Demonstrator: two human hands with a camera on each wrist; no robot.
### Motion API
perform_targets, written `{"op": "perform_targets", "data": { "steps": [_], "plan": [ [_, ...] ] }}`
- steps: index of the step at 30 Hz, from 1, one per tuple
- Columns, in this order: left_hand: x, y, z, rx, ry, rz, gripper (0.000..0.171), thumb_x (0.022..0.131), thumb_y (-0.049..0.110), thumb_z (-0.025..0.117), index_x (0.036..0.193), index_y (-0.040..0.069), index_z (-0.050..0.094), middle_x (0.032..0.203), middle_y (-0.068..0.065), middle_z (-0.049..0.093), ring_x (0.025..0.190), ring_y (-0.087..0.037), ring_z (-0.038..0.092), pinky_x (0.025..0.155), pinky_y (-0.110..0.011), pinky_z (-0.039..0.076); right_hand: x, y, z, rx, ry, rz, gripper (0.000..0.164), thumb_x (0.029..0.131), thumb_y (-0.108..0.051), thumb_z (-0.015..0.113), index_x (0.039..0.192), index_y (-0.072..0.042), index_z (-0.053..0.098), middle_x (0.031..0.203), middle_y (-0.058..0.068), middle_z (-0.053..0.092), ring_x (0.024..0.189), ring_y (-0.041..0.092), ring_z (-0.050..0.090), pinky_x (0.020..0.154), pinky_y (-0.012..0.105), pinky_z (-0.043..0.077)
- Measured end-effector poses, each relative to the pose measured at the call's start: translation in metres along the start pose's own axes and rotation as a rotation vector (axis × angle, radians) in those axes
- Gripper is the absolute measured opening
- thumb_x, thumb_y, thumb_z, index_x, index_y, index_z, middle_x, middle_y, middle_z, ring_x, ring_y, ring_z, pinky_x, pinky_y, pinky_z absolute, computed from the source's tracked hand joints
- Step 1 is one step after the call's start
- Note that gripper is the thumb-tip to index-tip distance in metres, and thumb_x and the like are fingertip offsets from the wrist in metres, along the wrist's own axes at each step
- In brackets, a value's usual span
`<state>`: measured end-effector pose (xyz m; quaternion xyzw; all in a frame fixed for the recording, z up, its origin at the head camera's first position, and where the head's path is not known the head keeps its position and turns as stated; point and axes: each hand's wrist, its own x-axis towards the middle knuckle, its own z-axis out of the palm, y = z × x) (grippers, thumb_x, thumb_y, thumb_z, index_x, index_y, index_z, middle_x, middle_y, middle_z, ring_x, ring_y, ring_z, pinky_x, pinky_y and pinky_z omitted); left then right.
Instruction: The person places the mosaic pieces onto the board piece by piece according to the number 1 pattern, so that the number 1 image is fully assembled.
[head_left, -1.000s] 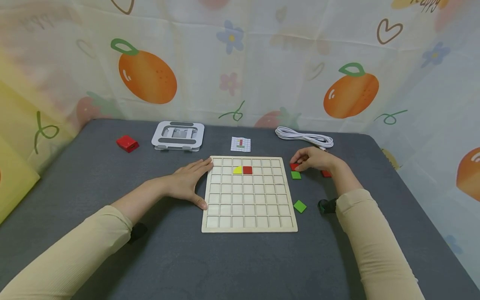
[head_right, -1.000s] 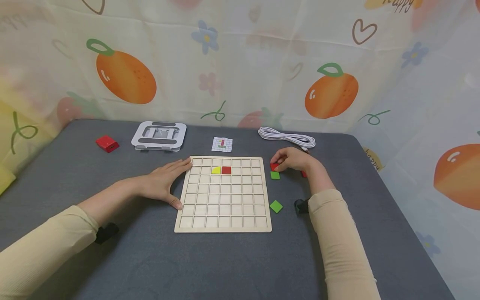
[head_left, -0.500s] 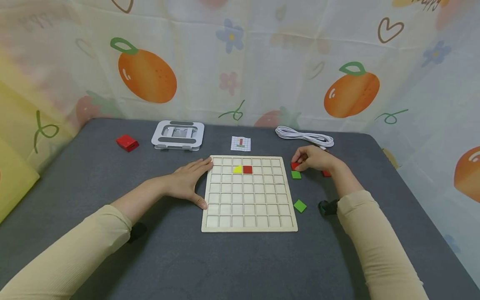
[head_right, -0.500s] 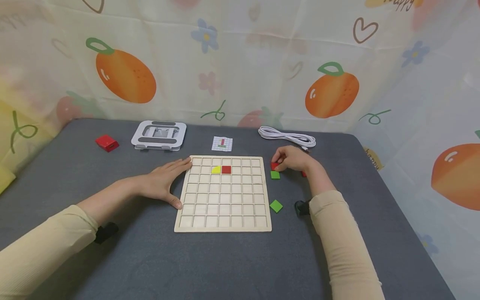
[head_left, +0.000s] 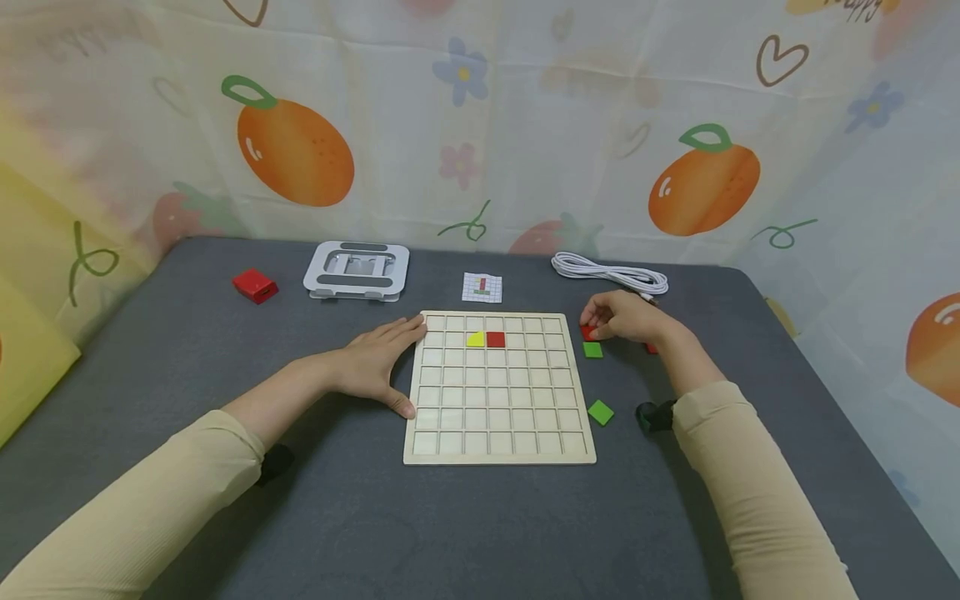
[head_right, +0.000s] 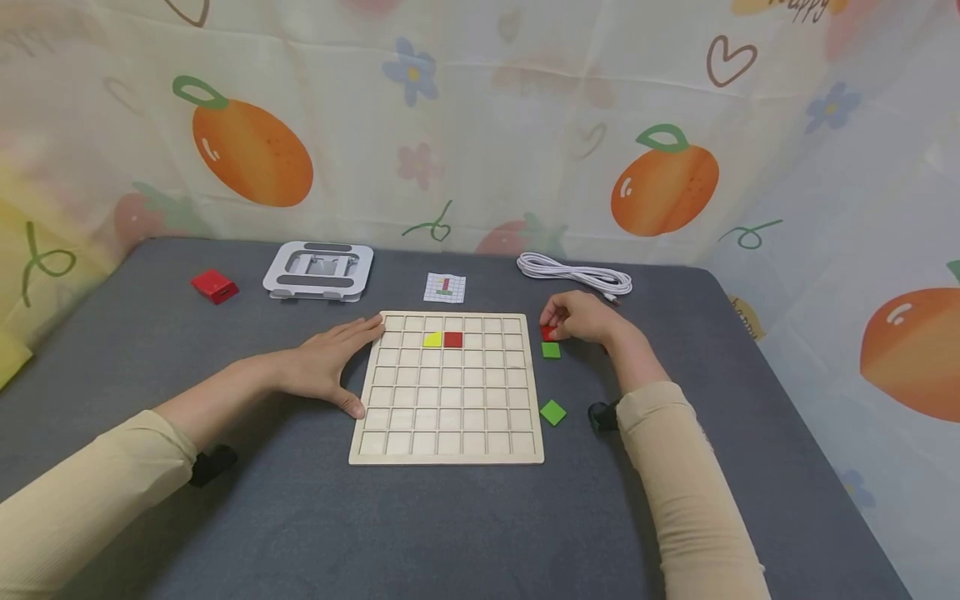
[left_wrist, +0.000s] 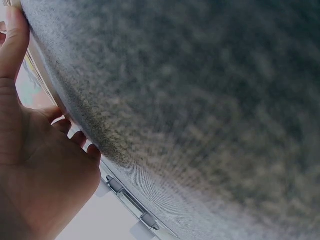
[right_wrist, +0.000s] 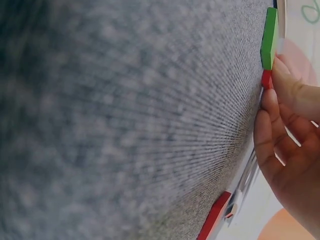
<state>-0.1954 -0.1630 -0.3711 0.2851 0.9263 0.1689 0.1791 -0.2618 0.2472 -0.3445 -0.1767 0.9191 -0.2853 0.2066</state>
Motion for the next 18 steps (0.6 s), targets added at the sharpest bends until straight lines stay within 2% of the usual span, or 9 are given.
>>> {"op": "perform_targets", "data": {
  "steps": [8, 13, 18],
  "plan": [
    [0.0004, 0.0011, -0.0011, -0.001, -0.004, -0.001, 0.126, 0.066, 0.06, 0.083, 0.159, 0.006, 0.016, 0.169, -0.012, 0.006, 0.156, -0.04, 0.007, 0.117, -0.069, 0.017, 0.0012, 0.0001, 0.0007, -0.03, 0.005, 0.002, 0.023, 0.089, 0.001, 0.067, 0.112, 0.003, 0.066, 0.103, 0.018, 0.067, 0.096, 0.025, 0.061, 0.081, 0.029, 0.049],
    [0.0002, 0.002, -0.0011, -0.008, -0.004, 0.002, 0.126, 0.067, 0.06, 0.083, 0.158, 0.006, 0.016, 0.169, -0.013, 0.007, 0.155, -0.041, 0.008, 0.117, -0.07, 0.017, -0.0007, 0.0029, -0.0002, -0.014, -0.011, 0.018, 0.027, 0.089, -0.004, 0.069, 0.115, 0.003, 0.065, 0.108, 0.019, 0.067, 0.1, 0.025, 0.061, 0.087, 0.032, 0.05],
    [-0.0007, 0.0019, -0.001, -0.012, 0.001, 0.0, 0.125, 0.067, 0.059, 0.083, 0.158, 0.005, 0.016, 0.169, -0.013, 0.008, 0.155, -0.041, 0.009, 0.116, -0.07, 0.018, -0.0008, 0.0034, -0.0012, -0.045, -0.018, 0.008, 0.024, 0.088, -0.005, 0.07, 0.111, 0.002, 0.065, 0.103, 0.016, 0.067, 0.096, 0.023, 0.061, 0.084, 0.031, 0.05]
  ]
}}
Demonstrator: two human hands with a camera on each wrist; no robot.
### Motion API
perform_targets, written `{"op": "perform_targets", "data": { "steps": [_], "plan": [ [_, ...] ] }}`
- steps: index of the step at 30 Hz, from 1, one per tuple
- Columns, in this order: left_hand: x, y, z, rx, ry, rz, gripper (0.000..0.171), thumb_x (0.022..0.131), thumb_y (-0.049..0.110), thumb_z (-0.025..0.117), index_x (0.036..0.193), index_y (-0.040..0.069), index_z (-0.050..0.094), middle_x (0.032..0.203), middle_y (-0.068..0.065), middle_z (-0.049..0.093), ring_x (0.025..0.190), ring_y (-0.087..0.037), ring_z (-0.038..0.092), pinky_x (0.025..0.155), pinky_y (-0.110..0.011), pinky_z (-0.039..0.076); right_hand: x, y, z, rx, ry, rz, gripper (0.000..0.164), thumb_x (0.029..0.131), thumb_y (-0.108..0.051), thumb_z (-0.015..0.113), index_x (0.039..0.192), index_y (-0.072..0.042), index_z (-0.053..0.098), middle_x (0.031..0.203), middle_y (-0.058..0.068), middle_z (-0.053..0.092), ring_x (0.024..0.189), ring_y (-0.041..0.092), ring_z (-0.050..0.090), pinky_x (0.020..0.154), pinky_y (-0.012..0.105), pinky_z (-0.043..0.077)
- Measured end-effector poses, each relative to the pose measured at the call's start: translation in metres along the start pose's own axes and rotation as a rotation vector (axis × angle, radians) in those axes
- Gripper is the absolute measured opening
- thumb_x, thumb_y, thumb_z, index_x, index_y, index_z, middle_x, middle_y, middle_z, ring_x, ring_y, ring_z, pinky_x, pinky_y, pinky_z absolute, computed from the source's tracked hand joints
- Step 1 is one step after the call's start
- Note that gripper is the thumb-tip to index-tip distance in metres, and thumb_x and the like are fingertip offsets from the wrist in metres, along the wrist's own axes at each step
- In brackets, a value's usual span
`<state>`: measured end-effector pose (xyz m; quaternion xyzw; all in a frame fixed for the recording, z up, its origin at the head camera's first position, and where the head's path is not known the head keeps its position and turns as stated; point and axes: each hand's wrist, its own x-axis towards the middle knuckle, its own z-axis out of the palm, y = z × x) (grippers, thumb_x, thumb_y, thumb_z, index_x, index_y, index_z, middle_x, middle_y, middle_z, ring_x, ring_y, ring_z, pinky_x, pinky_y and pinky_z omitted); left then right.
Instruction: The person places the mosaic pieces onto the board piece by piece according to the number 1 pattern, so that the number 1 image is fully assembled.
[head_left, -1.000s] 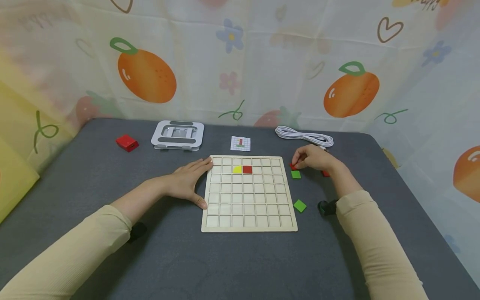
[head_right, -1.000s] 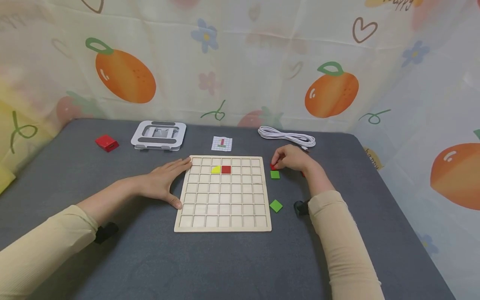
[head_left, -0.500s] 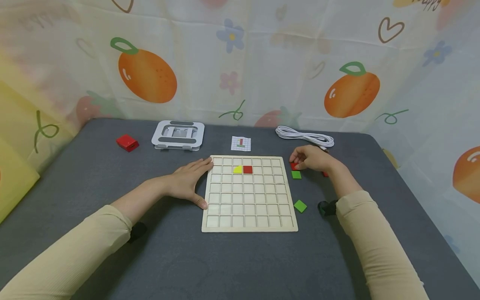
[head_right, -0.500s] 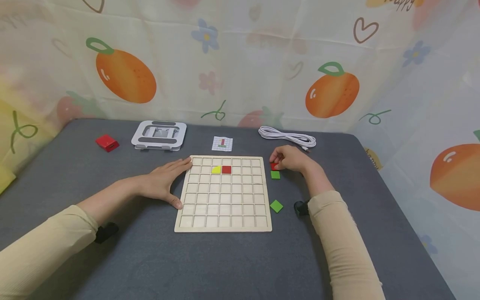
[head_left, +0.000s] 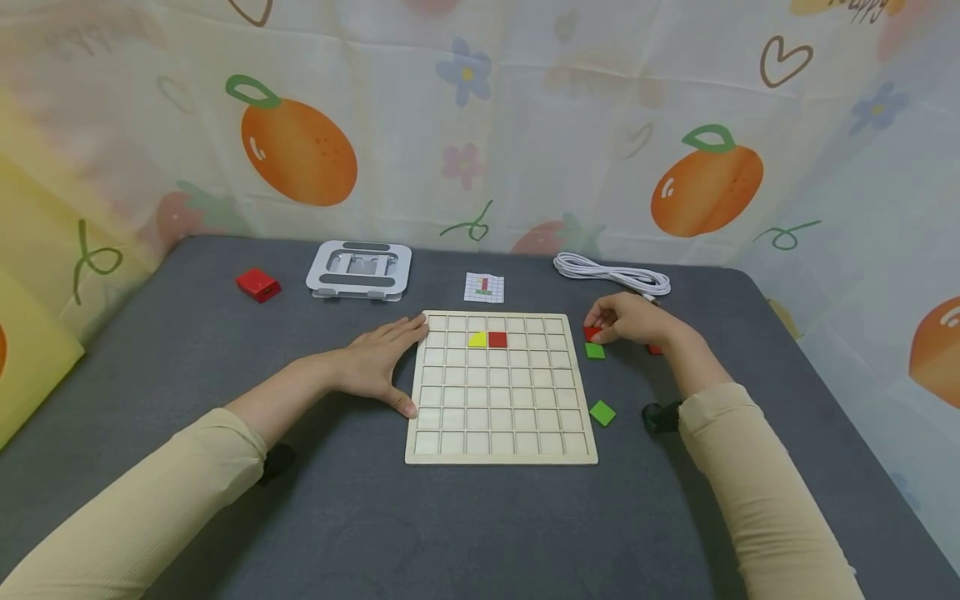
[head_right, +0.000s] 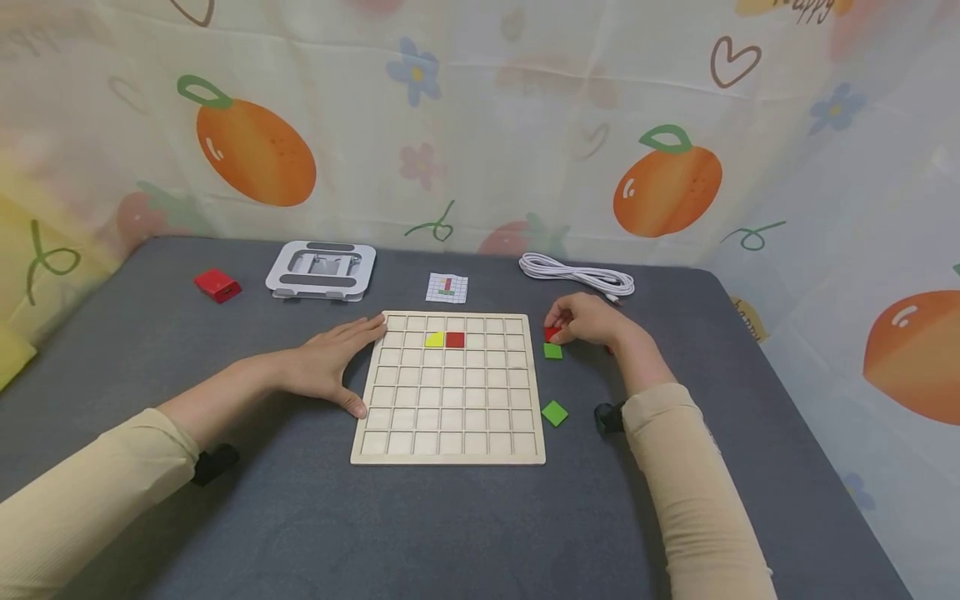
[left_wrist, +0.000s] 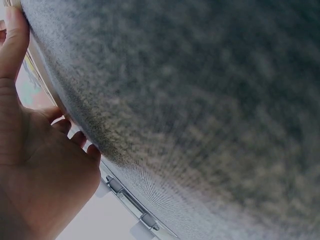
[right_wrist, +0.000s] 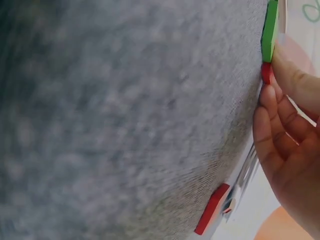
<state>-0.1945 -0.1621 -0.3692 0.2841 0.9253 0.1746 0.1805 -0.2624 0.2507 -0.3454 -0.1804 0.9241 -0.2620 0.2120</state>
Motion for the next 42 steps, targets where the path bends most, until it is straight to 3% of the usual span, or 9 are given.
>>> {"op": "perform_targets", "data": {
  "steps": [13, 22, 32, 42],
  "plan": [
    [0.001, 0.0, 0.001, -0.003, -0.015, -0.003, 0.127, 0.067, 0.06, 0.083, 0.159, 0.006, 0.014, 0.169, -0.012, 0.006, 0.156, -0.04, 0.008, 0.117, -0.069, 0.016, 0.001, -0.004, -0.001, -0.073, 0.054, 0.017, 0.021, 0.083, -0.007, 0.077, 0.099, -0.004, 0.064, 0.09, 0.009, 0.066, 0.084, 0.02, 0.058, 0.075, 0.03, 0.046],
    [0.0, 0.001, 0.0, 0.007, -0.016, -0.009, 0.128, 0.067, 0.06, 0.083, 0.159, 0.006, 0.014, 0.169, -0.012, 0.006, 0.155, -0.041, 0.007, 0.117, -0.07, 0.017, 0.002, -0.009, 0.0, -0.109, 0.137, -0.036, 0.013, 0.086, -0.007, 0.074, 0.096, -0.005, 0.066, 0.085, 0.008, 0.069, 0.079, 0.017, 0.059, 0.075, 0.03, 0.046],
    [0.001, 0.001, 0.001, 0.008, -0.006, -0.001, 0.126, 0.067, 0.061, 0.082, 0.159, 0.006, 0.015, 0.169, -0.012, 0.007, 0.155, -0.041, 0.008, 0.117, -0.069, 0.017, 0.008, -0.022, 0.005, -0.056, 0.192, -0.096, 0.017, 0.089, -0.006, 0.07, 0.106, -0.004, 0.068, 0.096, 0.014, 0.071, 0.084, 0.019, 0.066, 0.077, 0.03, 0.051],
    [0.0, 0.001, 0.0, 0.008, -0.003, 0.003, 0.125, 0.067, 0.06, 0.082, 0.158, 0.005, 0.016, 0.169, -0.013, 0.007, 0.155, -0.041, 0.009, 0.117, -0.07, 0.017, 0.01, -0.038, 0.012, 0.055, 0.176, -0.126, 0.018, 0.089, -0.003, 0.07, 0.107, -0.001, 0.068, 0.101, 0.017, 0.071, 0.081, 0.018, 0.073, 0.073, 0.032, 0.061]
  ]
}}
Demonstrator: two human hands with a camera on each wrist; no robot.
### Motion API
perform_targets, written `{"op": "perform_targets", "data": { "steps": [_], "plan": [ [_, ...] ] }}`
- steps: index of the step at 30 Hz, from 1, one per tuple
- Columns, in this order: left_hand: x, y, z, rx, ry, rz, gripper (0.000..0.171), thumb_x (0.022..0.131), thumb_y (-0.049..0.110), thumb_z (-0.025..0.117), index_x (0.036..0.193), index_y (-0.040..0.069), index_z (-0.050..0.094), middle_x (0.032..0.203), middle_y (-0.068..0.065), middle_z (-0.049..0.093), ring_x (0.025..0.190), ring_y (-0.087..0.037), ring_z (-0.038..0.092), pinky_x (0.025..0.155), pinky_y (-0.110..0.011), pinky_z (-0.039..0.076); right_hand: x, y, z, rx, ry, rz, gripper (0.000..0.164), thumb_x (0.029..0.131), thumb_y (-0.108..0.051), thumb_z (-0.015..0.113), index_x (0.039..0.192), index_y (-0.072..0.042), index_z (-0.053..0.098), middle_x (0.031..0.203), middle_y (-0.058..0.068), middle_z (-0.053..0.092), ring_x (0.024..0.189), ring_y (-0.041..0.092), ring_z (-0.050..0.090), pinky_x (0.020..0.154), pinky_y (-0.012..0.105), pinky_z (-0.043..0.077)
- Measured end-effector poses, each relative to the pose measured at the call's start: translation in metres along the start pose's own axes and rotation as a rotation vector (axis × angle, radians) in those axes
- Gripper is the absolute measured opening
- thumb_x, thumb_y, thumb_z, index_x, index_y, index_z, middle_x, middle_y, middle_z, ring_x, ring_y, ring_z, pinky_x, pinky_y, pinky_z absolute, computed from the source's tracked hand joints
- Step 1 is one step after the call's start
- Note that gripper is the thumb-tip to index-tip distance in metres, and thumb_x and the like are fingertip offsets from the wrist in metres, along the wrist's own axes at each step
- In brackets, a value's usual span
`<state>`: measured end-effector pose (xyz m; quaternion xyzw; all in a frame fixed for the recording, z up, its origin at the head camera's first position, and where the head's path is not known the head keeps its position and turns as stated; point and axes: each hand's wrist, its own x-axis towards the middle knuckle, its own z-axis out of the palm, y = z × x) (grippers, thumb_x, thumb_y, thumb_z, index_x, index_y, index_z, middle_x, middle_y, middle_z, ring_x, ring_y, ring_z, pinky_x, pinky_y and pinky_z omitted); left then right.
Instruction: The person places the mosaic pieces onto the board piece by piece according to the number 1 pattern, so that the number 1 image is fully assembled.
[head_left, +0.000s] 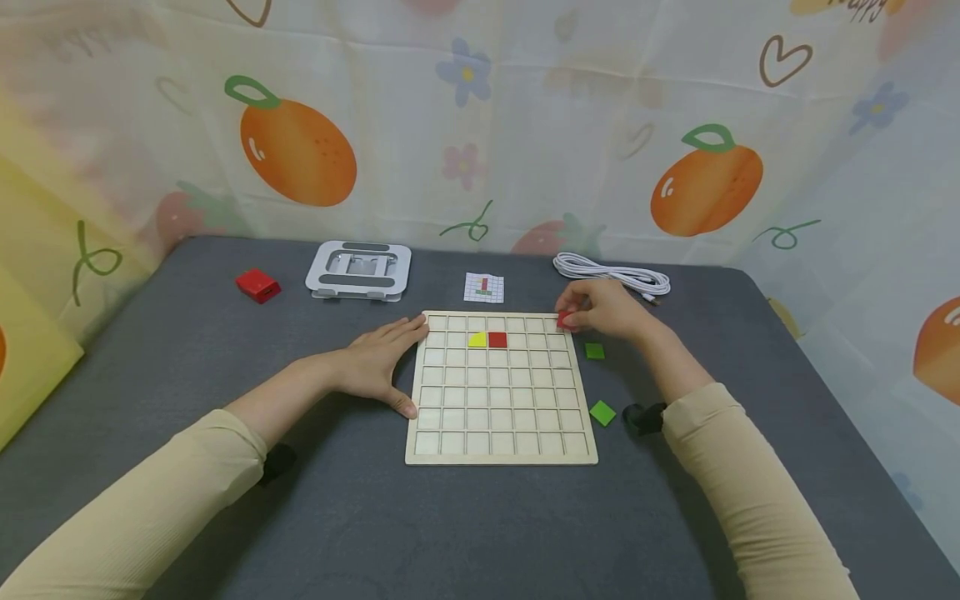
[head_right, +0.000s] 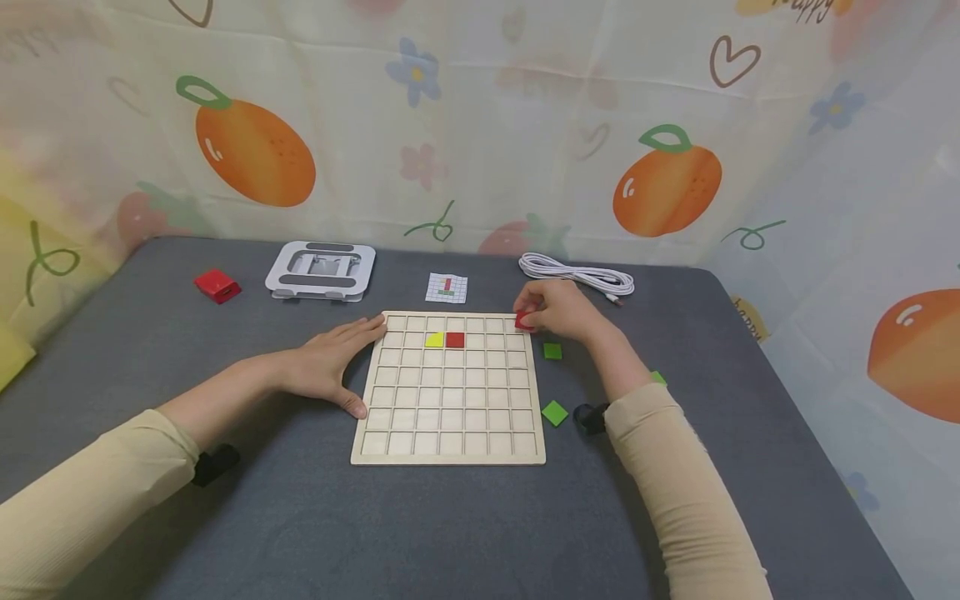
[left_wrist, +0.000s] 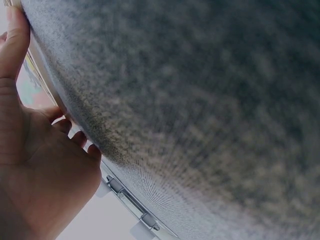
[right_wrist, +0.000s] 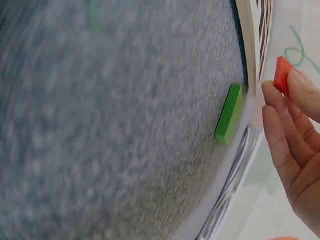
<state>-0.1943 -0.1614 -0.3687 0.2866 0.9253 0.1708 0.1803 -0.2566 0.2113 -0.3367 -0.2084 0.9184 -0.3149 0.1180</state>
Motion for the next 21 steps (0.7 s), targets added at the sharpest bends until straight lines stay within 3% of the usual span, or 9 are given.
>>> {"op": "perform_targets", "data": {
  "steps": [10, 21],
  "plan": [
    [0.0, 0.0, -0.001, -0.002, -0.007, -0.005, 0.126, 0.066, 0.06, 0.083, 0.159, 0.006, 0.016, 0.169, -0.012, 0.005, 0.156, -0.04, 0.007, 0.116, -0.07, 0.017, 0.003, -0.019, 0.009, -0.06, 0.025, -0.068, 0.018, 0.088, -0.01, 0.073, 0.106, -0.007, 0.071, 0.101, 0.011, 0.071, 0.074, 0.02, 0.068, 0.069, 0.029, 0.055],
    [0.0, 0.0, 0.0, -0.004, 0.004, 0.003, 0.126, 0.066, 0.062, 0.082, 0.158, 0.005, 0.017, 0.169, -0.014, 0.008, 0.155, -0.042, 0.009, 0.116, -0.071, 0.018, 0.007, -0.04, 0.019, -0.009, 0.0, -0.069, 0.018, 0.093, -0.006, 0.065, 0.11, -0.008, 0.071, 0.107, 0.011, 0.068, 0.081, 0.022, 0.07, 0.075, 0.034, 0.056]
  ]
}}
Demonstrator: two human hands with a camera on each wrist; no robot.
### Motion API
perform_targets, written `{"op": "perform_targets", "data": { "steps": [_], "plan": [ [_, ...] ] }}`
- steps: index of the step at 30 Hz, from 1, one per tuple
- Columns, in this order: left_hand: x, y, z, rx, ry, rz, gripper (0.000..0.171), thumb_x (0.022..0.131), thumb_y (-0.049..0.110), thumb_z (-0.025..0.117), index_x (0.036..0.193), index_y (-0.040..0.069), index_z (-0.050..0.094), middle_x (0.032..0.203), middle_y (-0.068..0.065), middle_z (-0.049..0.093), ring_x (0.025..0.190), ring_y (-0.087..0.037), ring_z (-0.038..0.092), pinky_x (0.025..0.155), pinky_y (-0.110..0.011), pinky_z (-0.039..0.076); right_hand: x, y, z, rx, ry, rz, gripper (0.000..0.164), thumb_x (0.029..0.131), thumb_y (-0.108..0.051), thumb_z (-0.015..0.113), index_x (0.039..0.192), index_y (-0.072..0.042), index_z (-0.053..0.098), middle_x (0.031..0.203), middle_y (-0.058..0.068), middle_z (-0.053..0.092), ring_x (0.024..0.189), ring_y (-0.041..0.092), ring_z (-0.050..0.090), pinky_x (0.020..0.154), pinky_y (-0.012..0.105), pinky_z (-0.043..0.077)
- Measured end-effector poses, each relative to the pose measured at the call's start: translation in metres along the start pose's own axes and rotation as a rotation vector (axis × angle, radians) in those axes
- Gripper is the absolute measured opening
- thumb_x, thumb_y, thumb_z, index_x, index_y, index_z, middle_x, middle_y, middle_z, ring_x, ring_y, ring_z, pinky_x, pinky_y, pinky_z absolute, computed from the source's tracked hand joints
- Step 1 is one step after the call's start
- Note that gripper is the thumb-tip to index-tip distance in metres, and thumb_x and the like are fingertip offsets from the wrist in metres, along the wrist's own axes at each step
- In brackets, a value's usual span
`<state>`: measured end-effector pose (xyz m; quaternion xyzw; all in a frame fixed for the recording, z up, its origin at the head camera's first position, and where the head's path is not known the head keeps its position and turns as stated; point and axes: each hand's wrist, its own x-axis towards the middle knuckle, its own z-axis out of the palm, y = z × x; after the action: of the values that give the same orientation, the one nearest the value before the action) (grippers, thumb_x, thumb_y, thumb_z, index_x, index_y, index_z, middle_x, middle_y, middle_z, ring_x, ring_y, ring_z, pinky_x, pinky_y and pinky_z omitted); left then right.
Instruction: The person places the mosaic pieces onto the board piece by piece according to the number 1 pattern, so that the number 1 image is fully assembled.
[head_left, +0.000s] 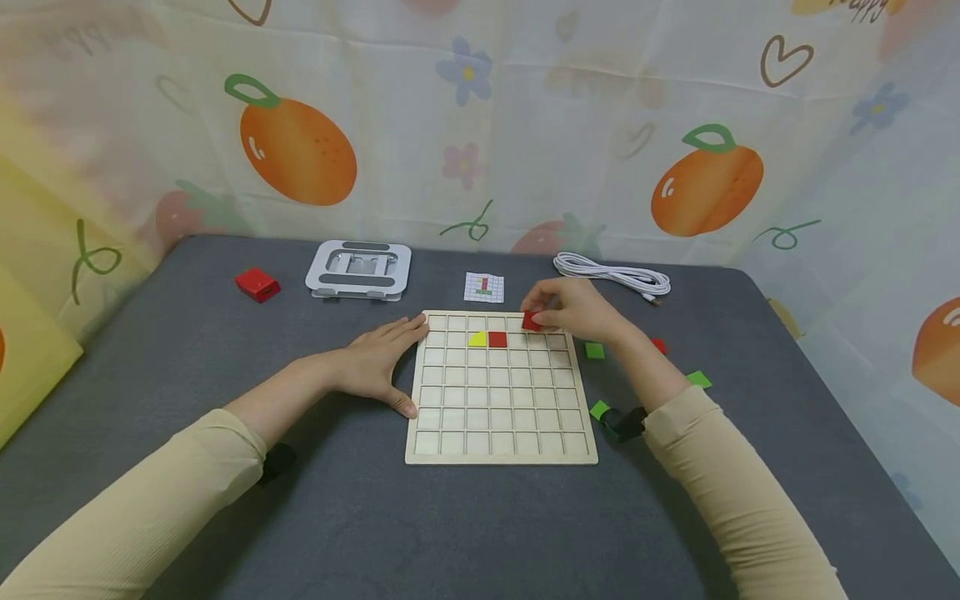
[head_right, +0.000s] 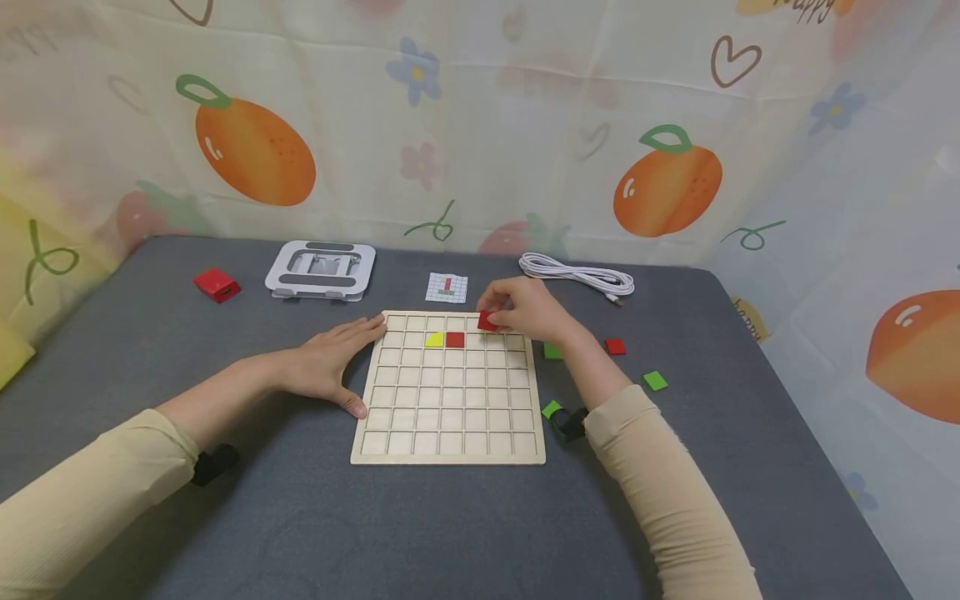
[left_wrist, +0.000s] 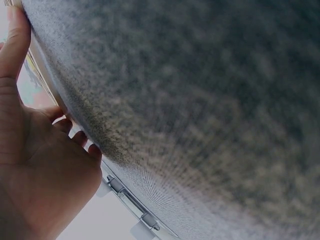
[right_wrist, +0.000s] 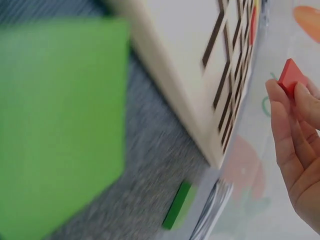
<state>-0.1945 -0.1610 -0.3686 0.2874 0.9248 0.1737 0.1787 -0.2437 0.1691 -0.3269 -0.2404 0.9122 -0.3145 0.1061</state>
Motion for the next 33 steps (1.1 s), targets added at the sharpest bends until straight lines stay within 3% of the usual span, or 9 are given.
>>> {"op": "perform_targets", "data": {
  "steps": [10, 21, 33],
  "plan": [
    [0.0, -0.001, 0.001, 0.0, 0.0, -0.006, 0.127, 0.065, 0.061, 0.083, 0.159, 0.007, 0.016, 0.169, -0.012, 0.007, 0.156, -0.04, 0.008, 0.116, -0.071, 0.018, 0.009, -0.015, 0.009, 0.089, -0.018, -0.01, 0.017, 0.093, -0.009, 0.067, 0.109, -0.01, 0.07, 0.105, 0.009, 0.071, 0.087, 0.028, 0.069, 0.079, 0.039, 0.058],
    [-0.001, 0.0, 0.0, -0.005, -0.002, -0.005, 0.126, 0.066, 0.06, 0.083, 0.158, 0.005, 0.017, 0.169, -0.014, 0.007, 0.155, -0.041, 0.008, 0.116, -0.07, 0.018, 0.017, -0.028, 0.023, 0.013, -0.101, 0.005, 0.016, 0.087, -0.005, 0.071, 0.101, -0.013, 0.073, 0.091, 0.005, 0.071, 0.085, 0.018, 0.067, 0.076, 0.028, 0.053],
    [-0.001, 0.0, 0.0, -0.007, -0.009, -0.011, 0.126, 0.068, 0.06, 0.083, 0.159, 0.005, 0.015, 0.169, -0.013, 0.006, 0.155, -0.042, 0.007, 0.116, -0.071, 0.016, 0.018, -0.031, 0.028, -0.059, -0.202, -0.002, 0.016, 0.083, -0.003, 0.073, 0.096, -0.013, 0.076, 0.088, 0.003, 0.074, 0.082, 0.015, 0.065, 0.078, 0.028, 0.051]
  ]
}}
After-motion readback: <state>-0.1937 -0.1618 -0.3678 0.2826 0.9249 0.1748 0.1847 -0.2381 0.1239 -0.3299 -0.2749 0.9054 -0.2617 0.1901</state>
